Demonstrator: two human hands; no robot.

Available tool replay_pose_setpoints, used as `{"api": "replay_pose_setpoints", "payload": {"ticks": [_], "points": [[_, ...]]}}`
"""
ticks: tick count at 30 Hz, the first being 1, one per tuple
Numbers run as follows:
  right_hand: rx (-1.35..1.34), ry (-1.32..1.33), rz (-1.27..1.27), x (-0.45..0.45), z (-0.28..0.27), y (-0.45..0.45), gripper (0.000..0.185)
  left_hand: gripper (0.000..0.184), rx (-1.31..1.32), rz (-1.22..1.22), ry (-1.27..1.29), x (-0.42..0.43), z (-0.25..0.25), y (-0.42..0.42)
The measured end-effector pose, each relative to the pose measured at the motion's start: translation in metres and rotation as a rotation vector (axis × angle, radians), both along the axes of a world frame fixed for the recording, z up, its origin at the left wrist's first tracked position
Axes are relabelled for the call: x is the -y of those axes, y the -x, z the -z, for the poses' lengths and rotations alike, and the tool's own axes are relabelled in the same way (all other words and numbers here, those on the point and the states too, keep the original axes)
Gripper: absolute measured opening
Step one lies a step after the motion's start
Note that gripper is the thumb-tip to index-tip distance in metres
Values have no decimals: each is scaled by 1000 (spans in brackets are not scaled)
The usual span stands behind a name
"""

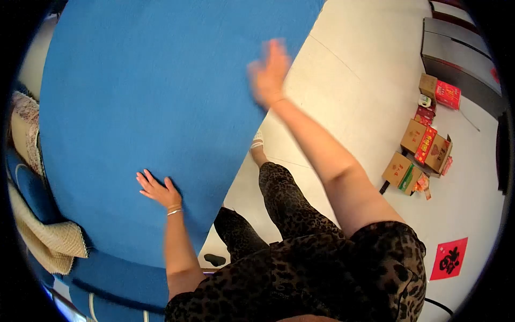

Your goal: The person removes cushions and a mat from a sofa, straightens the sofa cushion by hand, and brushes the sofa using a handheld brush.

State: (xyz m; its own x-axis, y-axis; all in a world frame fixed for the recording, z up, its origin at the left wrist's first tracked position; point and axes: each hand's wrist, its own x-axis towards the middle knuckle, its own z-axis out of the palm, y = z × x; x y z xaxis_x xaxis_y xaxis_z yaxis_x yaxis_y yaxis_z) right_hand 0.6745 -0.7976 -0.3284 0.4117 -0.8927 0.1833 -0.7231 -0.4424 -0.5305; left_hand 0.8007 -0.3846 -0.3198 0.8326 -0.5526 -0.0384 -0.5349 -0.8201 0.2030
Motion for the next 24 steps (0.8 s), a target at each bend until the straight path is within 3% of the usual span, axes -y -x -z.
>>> {"api": "replay_pose_setpoints", "payload": {"ticks": [1,3,5,8,9,10,12,13,14,16,18,20,21,24], "points": [[9,-230,-290,-27,-28,-28,71,68,-12,-83,-1,20,-6,5],[-159,-134,-943,-72,-15,-68,69,66,5,-36,45,75,-16,4],[-111,-15,-1271,-88,16,-91,64,66,32,-29,81,129,-12,-14],[-99,21,-1213,-5,5,-90,60,66,74,-56,45,158,1,-42],[-224,100,-991,35,-17,-81,58,68,82,-60,6,154,9,-50],[-205,227,-791,83,13,-65,58,69,90,-67,-31,151,17,-56],[-152,118,-79,158,0,-26,58,71,106,-72,-34,152,22,-57],[-48,-197,226,195,-4,-6,60,72,120,-89,-43,149,23,-59],[-384,-512,616,223,-22,0,63,71,128,-99,-50,146,26,-63],[-428,217,696,233,33,10,56,69,131,-112,-76,141,29,-65],[-83,267,58,182,16,-34,45,72,104,-137,-40,131,33,-73],[71,-4,-344,99,0,-101,36,73,85,-153,-16,128,32,-72],[212,-35,-483,53,2,-129,30,73,81,-157,-10,128,31,-73],[270,-93,-826,-56,-8,-197,24,72,76,-161,11,124,28,-73]]}}
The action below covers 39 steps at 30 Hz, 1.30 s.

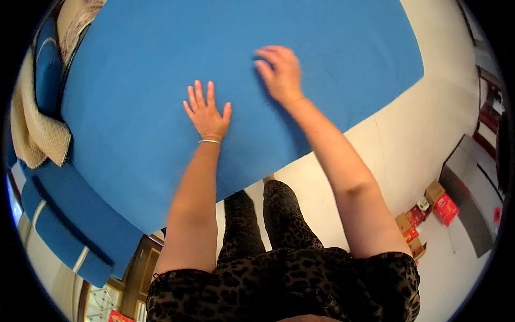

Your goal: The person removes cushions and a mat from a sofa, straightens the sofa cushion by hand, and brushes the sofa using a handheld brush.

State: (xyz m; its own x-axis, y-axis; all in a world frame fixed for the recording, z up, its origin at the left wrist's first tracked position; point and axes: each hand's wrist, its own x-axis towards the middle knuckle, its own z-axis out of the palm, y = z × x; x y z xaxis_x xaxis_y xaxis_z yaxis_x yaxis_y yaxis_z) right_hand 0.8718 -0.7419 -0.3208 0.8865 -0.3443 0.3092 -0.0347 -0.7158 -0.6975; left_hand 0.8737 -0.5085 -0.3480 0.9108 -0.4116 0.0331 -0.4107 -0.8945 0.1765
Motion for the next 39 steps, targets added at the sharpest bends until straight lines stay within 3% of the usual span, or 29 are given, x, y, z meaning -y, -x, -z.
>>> {"api": "replay_pose_setpoints", "payload": {"ticks": [4,8,17,23,27,30,32,35,36,37,38,39], "points": [[-10,-31,-77,-71,1,-68,27,72,-19,-5,39,-4,4,-1],[-76,90,29,-82,17,-103,26,71,-43,-5,97,-5,9,0],[-121,204,29,-82,23,-120,15,71,-92,-15,164,-4,9,0],[-131,549,-147,-79,19,-132,7,72,-128,-20,144,-4,9,0],[-196,423,-207,-73,12,-131,8,71,-105,-12,160,-3,11,1],[-246,67,-130,-43,-10,-106,10,70,-85,1,145,-5,12,2],[-145,-57,-4,2,-16,-56,11,70,-73,8,150,-5,12,1],[-194,93,280,89,-29,69,10,69,-95,15,131,-4,10,2],[-139,284,305,125,-21,127,9,69,-89,16,136,-4,12,1],[-487,132,546,151,-36,182,16,69,-85,17,138,-5,14,1],[-799,246,746,170,-52,230,32,69,-82,18,140,-7,16,2],[-1587,368,720,199,-62,270,48,68,-99,11,120,-9,15,3]]}}
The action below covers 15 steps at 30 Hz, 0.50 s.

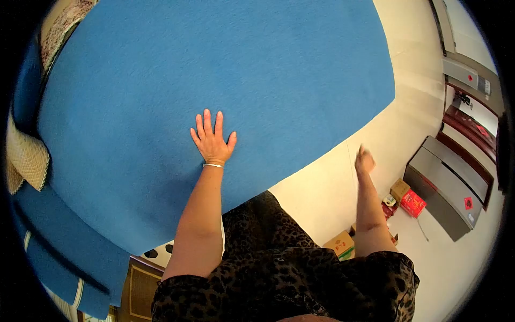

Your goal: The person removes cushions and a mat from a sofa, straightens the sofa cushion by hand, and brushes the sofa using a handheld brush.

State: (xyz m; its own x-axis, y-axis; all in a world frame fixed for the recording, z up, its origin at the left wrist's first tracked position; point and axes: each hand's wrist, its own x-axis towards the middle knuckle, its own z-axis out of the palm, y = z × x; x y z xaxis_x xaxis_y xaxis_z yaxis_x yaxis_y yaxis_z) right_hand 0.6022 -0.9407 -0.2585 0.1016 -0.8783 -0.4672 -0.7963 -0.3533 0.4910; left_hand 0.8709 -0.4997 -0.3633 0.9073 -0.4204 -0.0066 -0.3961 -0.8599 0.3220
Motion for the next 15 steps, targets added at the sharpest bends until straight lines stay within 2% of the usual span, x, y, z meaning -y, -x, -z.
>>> {"api": "replay_pose_setpoints", "payload": {"ticks": [1,5,6,7,9,10,11,13,15], "points": [[-311,23,-169,2,-4,48,54,67,-15,-3,-20,-1,-1,1],[-11,24,-562,-6,-17,-5,35,67,29,-18,10,1,4,0],[325,-85,-378,-12,-6,-58,22,67,38,-20,11,3,4,0],[651,-37,-730,-35,8,-104,22,67,47,-17,9,3,4,0],[966,-226,-809,-123,4,-227,50,68,44,-7,-5,0,5,-2],[1012,-411,-769,-168,-6,-279,65,69,31,-1,-18,-1,5,-2],[1187,-589,-861,-207,4,-310,72,70,19,0,-32,-2,6,-2],[1147,-877,-1072,-285,32,-356,67,70,-40,1,-42,-6,8,-2],[1232,-1008,-1333,-332,77,-386,68,70,-24,-8,-37,-8,16,-3]]}}
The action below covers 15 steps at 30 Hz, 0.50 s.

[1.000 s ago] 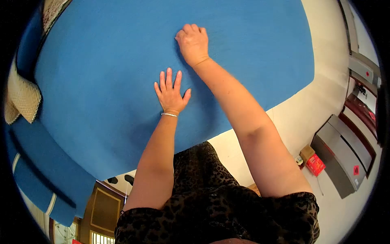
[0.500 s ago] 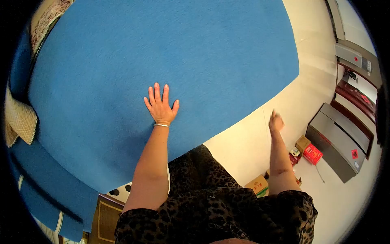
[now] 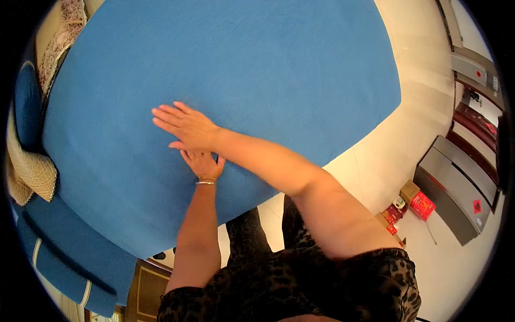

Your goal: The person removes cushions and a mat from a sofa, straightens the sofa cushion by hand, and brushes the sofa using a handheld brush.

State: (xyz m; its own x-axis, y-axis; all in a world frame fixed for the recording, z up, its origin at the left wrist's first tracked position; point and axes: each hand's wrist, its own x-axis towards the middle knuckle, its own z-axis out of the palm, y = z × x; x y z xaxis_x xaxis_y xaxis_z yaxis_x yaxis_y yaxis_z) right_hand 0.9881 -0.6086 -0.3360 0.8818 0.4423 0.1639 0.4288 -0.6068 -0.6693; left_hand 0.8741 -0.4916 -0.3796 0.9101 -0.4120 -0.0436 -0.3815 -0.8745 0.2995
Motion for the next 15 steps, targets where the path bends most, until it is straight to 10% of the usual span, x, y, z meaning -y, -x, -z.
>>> {"api": "replay_pose_setpoints", "payload": {"ticks": [3,6,9,11,15], "points": [[-13,246,-92,38,10,-34,69,70,82,-11,11,-1,8,3],[18,411,337,183,1,-35,66,68,96,-9,-3,6,-3,-2],[-23,511,1199,381,-10,17,65,68,113,1,-23,6,-5,-3],[-576,857,1795,543,-1,114,68,68,129,14,-26,3,-4,-3],[-537,606,2566,639,-32,227,71,68,127,16,-9,2,-9,-4]]}}
